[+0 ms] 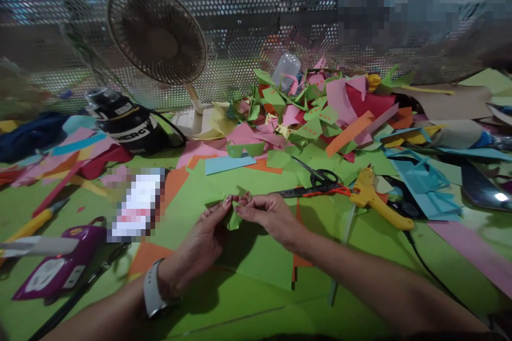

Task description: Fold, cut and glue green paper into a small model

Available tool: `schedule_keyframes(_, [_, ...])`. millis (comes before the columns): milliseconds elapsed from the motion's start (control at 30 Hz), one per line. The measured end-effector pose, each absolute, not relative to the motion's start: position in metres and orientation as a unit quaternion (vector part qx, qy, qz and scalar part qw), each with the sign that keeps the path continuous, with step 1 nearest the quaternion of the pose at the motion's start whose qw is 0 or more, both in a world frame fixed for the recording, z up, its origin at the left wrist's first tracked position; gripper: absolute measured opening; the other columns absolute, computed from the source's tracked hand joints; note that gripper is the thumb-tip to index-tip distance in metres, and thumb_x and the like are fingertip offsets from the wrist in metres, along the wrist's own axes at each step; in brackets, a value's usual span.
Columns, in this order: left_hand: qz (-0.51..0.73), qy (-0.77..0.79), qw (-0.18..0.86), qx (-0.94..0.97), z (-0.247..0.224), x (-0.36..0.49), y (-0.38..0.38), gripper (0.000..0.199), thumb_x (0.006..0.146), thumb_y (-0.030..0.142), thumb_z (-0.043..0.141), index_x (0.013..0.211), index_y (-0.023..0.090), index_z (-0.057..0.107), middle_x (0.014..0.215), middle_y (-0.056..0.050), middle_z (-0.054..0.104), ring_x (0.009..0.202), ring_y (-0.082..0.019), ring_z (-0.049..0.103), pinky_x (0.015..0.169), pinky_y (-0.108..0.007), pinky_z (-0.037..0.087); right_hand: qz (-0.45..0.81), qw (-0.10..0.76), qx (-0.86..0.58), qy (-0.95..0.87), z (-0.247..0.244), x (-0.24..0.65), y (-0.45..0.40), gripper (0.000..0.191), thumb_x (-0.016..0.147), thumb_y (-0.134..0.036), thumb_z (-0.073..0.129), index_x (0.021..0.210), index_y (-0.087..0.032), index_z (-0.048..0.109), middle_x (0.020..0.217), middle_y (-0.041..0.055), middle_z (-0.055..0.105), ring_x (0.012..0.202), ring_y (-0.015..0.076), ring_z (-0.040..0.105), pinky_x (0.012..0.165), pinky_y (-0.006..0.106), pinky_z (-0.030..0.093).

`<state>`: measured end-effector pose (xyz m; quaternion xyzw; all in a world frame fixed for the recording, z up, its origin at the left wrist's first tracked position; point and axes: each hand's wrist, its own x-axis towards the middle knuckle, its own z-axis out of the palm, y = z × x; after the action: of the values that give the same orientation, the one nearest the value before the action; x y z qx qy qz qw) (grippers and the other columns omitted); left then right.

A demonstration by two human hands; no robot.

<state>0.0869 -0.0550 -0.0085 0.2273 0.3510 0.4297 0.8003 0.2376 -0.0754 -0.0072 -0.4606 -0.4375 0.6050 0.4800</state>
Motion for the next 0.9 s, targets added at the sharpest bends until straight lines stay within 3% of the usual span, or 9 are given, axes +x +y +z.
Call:
schedule_keyframes(133, [0.429, 0.373, 0.794, 0.217, -0.007, 0.088, -0.056, 0.025, 0.063, 0.030, 0.090, 0.080, 0.017, 0.079, 0.083, -0.004, 0.077, 0.090, -0.018, 0.069, 0.083, -0.022, 0.052, 0.602, 0.430, -0.484, -0.467, -0.005, 0.238, -0.076, 0.054, 0.071, -0.067, 0.070, 0.054, -0.018, 0.053, 0.054, -0.0073, 0.035, 0.053, 0.0080, 0.028, 0.052, 0.025, 0.022])
schedule_keyframes(300, [0.442, 0.340, 0.797, 0.232, -0.006, 0.090, -0.057, 0.025, 0.064, 0.031, 0.089, 0.080, 0.015, 0.079, 0.083, -0.006, 0.077, 0.087, -0.020, 0.069, 0.076, -0.025, 0.054, 0.569, 0.376, -0.504, -0.530, -0.002, 0.234, -0.074, 0.065, 0.067, -0.074, 0.066, 0.045, -0.020, 0.036, 0.050, -0.0084, 0.022, 0.051, 0.0063, 0.020, 0.049, 0.025, 0.016])
schedule_keyframes(433, [0.451, 0.341, 0.793, 0.226, -0.008, 0.091, -0.054, 0.023, 0.061, 0.031, 0.090, 0.076, 0.017, 0.078, 0.077, -0.004, 0.076, 0.079, -0.017, 0.069, 0.068, -0.022, 0.053, 0.554, 0.365, -0.521, -0.537, -0.009, 0.233, -0.072, 0.059, 0.066, -0.068, 0.070, 0.048, -0.019, 0.044, 0.050, -0.0082, 0.030, 0.051, 0.0068, 0.026, 0.049, 0.024, 0.022])
schedule_keyframes(600, [0.444, 0.345, 0.765, 0.315, -0.001, 0.080, -0.041, 0.018, 0.067, 0.035, 0.086, 0.070, 0.020, 0.078, 0.076, -0.004, 0.075, 0.079, -0.017, 0.068, 0.070, -0.023, 0.052, 0.615, 0.321, -0.492, -0.525, -0.005, 0.249, -0.073, 0.031, 0.066, -0.045, 0.078, 0.069, -0.016, 0.068, 0.063, 0.0000, 0.062, 0.058, 0.0113, 0.049, 0.054, 0.025, 0.038])
schedule_keyframes(700, [0.379, 0.371, 0.753, 0.390, 0.002, 0.074, -0.040, 0.025, 0.069, 0.042, 0.084, 0.068, 0.019, 0.077, 0.066, -0.004, 0.071, 0.066, -0.014, 0.062, 0.058, -0.021, 0.047, 0.580, 0.427, -0.504, -0.477, 0.004, 0.261, -0.072, 0.026, 0.075, -0.043, 0.072, 0.084, -0.018, 0.071, 0.080, 0.0034, 0.069, 0.067, 0.0127, 0.057, 0.060, 0.025, 0.045])
schedule_keyframes(767, [0.303, 0.369, 0.762, 0.438, 0.001, 0.074, -0.044, 0.036, 0.069, 0.052, 0.080, 0.070, 0.016, 0.076, 0.057, -0.002, 0.064, 0.050, -0.010, 0.050, 0.047, -0.020, 0.037, 0.590, 0.465, -0.495, -0.438, 0.008, 0.261, -0.073, 0.034, 0.077, -0.046, 0.072, 0.097, -0.019, 0.071, 0.087, 0.0037, 0.070, 0.069, 0.0128, 0.060, 0.062, 0.026, 0.047])
schedule_keyframes(833, [0.242, 0.362, 0.757, 0.488, -0.002, 0.075, -0.050, 0.046, 0.070, 0.059, 0.076, 0.070, 0.014, 0.075, 0.050, 0.001, 0.054, 0.043, -0.007, 0.036, 0.043, -0.021, 0.026, 0.633, 0.432, -0.477, -0.430, 0.007, 0.256, -0.074, 0.039, 0.071, -0.050, 0.077, 0.091, -0.017, 0.073, 0.078, 0.0023, 0.069, 0.059, 0.0112, 0.058, 0.055, 0.025, 0.046])
schedule_keyframes(900, [0.187, 0.355, 0.738, 0.543, -0.004, 0.074, -0.052, 0.049, 0.072, 0.063, 0.072, 0.064, 0.014, 0.071, 0.047, 0.004, 0.045, 0.043, -0.006, 0.026, 0.043, -0.022, 0.019, 0.655, 0.400, -0.476, -0.429, 0.004, 0.250, -0.076, 0.038, 0.063, -0.051, 0.083, 0.072, -0.015, 0.072, 0.063, -0.0005, 0.064, 0.050, 0.0095, 0.052, 0.049, 0.024, 0.041])
